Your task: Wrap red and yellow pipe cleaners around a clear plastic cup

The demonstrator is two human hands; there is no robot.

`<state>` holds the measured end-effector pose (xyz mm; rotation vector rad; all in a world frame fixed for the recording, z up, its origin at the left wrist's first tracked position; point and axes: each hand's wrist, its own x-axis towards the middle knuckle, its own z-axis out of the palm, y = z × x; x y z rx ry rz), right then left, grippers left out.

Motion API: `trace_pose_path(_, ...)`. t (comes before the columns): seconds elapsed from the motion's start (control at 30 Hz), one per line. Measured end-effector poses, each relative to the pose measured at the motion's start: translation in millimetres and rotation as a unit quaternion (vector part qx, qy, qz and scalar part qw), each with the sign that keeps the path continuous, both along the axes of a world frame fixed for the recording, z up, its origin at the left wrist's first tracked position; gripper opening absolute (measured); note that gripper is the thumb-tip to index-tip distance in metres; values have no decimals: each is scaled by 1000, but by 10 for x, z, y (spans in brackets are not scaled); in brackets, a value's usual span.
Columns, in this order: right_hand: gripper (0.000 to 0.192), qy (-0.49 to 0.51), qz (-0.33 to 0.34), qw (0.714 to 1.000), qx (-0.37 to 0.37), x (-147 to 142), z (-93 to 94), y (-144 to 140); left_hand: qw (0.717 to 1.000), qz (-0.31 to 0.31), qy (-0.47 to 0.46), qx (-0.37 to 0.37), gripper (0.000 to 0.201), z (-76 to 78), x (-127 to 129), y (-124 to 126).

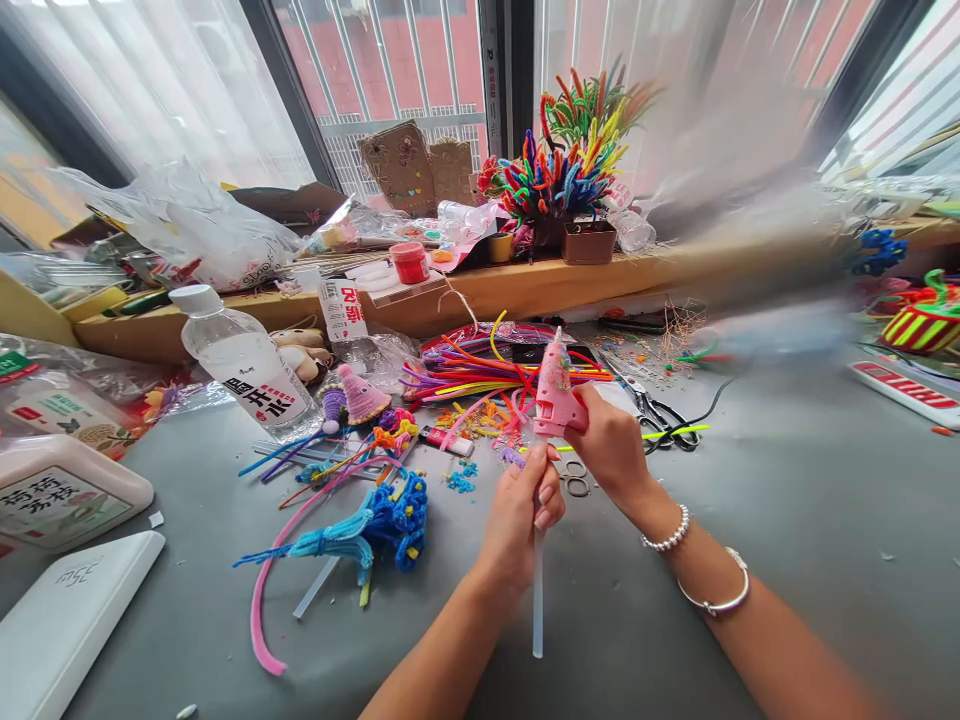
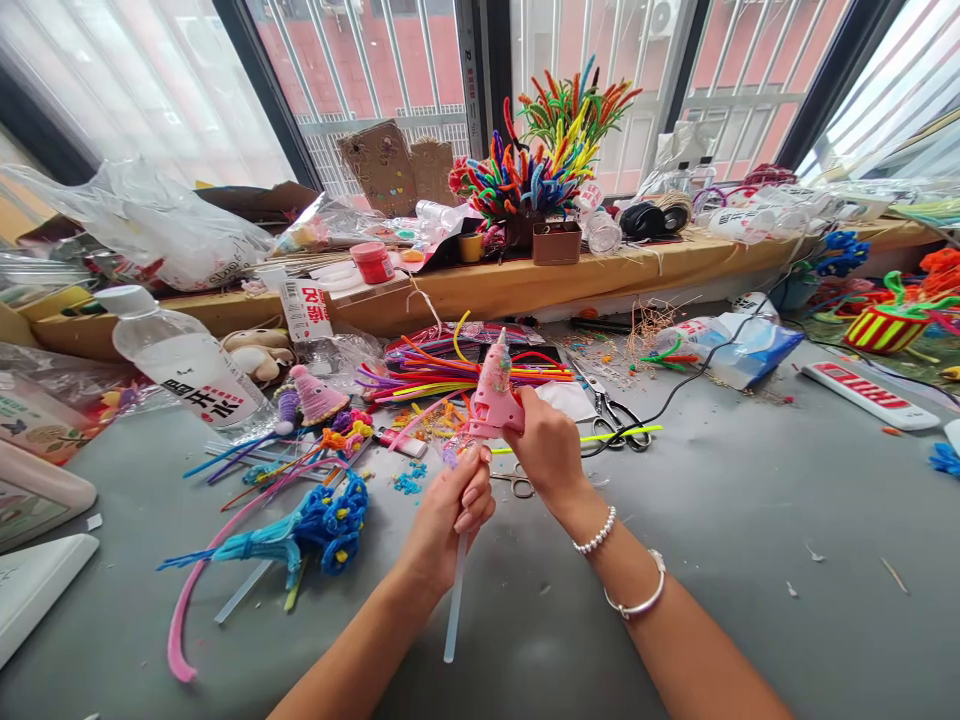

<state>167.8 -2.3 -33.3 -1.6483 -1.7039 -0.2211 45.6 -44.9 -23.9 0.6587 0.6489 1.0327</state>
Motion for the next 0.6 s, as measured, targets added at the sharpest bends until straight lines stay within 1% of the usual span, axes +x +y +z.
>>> trace_pose_path(0.1, 24, -20, -9, 998, 50, 12, 21, -11, 1000, -1, 2, 2, 25, 0, 3, -5)
trace_pose_path(0.23, 21, -38, 2, 991, 127, 41, 11, -1, 1000, -2, -4, -4, 24, 14, 6, -22)
trace_pose_path(0.3, 19, -53, 6, 987, 153, 60, 4, 4, 1000, -5, -4, -2, 24, 15, 6, -28)
trace_pose_path(0.47, 12, -102, -19, 979, 175, 89, 18, -6, 1000, -10, 11, 0, 26, -3, 7, -33)
trace_pose_path(0.6, 19, -115, -20, 977, 178, 91, 35, -13, 1000, -12, 14, 0, 29, -3, 11, -35)
